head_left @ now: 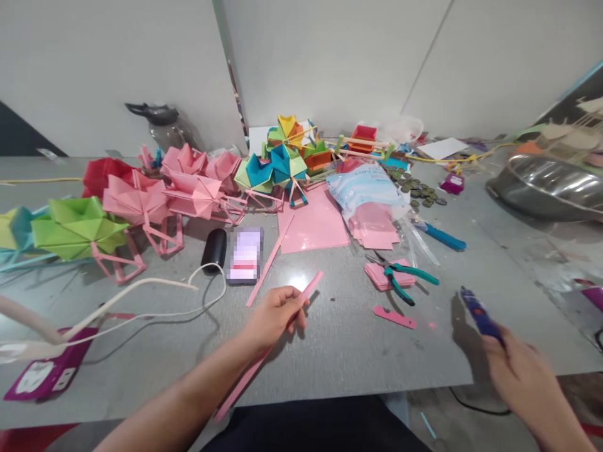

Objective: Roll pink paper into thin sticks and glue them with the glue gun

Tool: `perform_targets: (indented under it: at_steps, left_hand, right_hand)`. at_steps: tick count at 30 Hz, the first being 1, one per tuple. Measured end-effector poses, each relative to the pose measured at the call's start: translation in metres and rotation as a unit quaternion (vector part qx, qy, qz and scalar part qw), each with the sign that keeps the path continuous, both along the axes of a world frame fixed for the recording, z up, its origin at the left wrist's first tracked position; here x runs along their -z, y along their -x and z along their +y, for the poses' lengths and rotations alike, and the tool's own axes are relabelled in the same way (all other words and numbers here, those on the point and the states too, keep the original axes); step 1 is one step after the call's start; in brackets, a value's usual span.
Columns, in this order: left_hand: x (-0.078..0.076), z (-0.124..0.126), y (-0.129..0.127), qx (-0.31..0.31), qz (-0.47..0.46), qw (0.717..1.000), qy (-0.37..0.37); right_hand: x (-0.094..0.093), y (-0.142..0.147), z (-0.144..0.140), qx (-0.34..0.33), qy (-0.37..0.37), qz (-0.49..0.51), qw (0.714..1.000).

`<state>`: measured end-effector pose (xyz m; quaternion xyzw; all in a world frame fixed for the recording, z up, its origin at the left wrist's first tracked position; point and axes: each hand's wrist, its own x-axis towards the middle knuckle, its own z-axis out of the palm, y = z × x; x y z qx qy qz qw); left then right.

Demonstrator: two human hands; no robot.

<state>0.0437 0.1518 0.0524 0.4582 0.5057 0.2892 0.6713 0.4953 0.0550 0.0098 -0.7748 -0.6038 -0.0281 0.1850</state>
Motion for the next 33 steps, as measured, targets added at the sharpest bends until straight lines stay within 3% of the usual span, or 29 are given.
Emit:
perform_targets:
  at_steps: [2, 4, 6, 8, 10, 13, 17, 21, 33]
  left_hand:
    - [0.0, 0.001, 0.001, -0.013, -0.008, 1.0, 0.006]
    - [0.0, 0.003, 0.003, -0.022, -0.011, 1.0, 0.001]
    - [0.0, 0.004, 0.004, -0.022, -0.007, 1.0, -0.012]
    - [0.0, 0.004, 0.004, -0.023, 0.004, 0.999, -0.025]
    - [0.0, 0.004, 0.004, -0.031, 0.015, 0.999, -0.032]
    - [0.002, 0.006, 0.005, -0.047, 0.025, 0.998, -0.024]
    - [0.004, 0.008, 0.007, -0.065, 0.048, 0.997, -0.014]
    - [0.005, 0.009, 0.008, -0.075, 0.049, 0.996, -0.017]
    - [-0.003, 0.006, 0.008, -0.048, 0.066, 0.996, -0.032]
  right_hand:
    - [-0.014, 0.006, -0.002, 0.05, -0.003, 0.101, 0.994]
    - [-0.028, 0.024, 0.001, 0.022, -0.025, 0.195, 0.98]
    - [-0.042, 0.053, 0.012, -0.038, -0.047, 0.256, 0.965]
    - [-0.055, 0.088, 0.029, -0.151, 0.01, 0.299, 0.942]
    - [-0.068, 0.126, 0.049, -0.263, 0.056, 0.338, 0.902]
    - [-0.078, 0.173, 0.08, -0.357, 0.105, 0.352, 0.859]
    - [-0.066, 0.207, 0.103, -0.352, 0.121, 0.418, 0.829]
    - [-0.049, 0.219, 0.104, -0.347, 0.162, 0.478, 0.79]
    - [-0.039, 0.224, 0.094, -0.344, 0.143, 0.528, 0.763]
